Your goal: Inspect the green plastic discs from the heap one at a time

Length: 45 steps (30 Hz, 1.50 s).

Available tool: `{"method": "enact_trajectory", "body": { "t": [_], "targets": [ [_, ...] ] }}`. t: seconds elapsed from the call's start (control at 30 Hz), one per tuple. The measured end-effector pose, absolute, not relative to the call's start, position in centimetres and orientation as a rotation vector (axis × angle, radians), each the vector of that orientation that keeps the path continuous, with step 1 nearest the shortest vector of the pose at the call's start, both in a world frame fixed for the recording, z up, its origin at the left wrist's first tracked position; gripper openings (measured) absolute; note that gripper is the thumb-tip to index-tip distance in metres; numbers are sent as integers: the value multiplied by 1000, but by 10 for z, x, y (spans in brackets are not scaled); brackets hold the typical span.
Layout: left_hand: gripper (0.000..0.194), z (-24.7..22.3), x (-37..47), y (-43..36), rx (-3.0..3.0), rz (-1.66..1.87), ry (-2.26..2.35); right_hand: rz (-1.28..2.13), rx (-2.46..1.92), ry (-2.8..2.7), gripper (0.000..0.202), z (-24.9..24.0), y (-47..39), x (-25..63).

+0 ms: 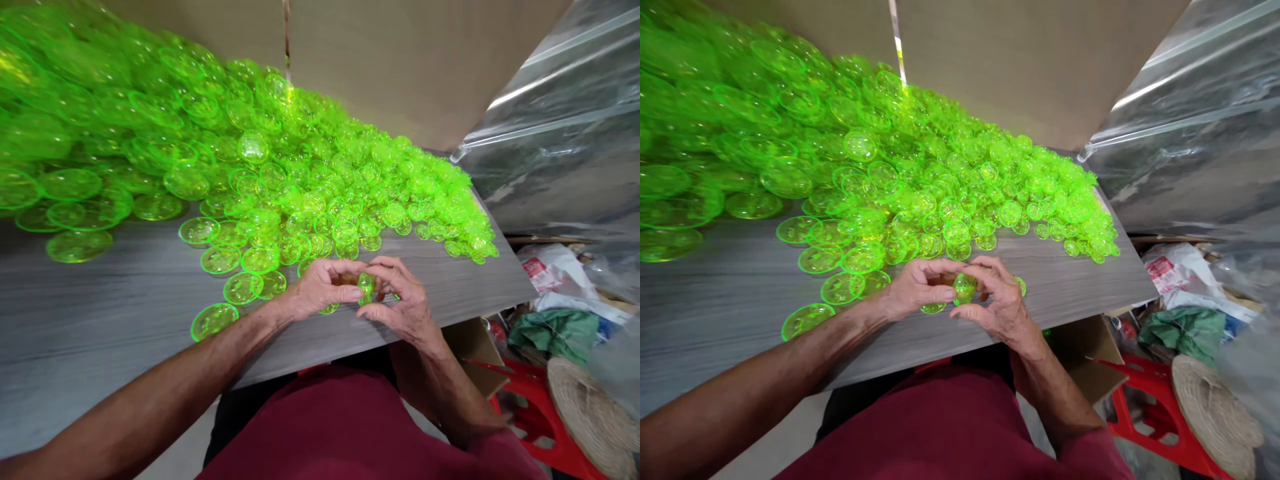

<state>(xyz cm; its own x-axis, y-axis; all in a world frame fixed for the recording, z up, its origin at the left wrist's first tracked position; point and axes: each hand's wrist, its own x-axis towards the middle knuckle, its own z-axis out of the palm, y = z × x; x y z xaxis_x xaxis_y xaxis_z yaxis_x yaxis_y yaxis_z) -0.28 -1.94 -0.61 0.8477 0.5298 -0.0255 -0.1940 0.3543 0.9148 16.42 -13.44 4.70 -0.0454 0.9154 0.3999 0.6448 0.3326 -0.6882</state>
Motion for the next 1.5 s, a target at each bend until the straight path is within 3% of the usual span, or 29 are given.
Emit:
{"method": "enact_trajectory", "body": {
  "t": [0.23, 1.5],
  "targets": [
    [38, 2, -3, -20, 1120, 490, 244, 524, -1411, -1688, 43, 47, -137, 165],
    [49, -7, 0, -28, 1113, 640, 292, 808, -1287, -1584, 52, 41, -139, 172]
  ]
}}
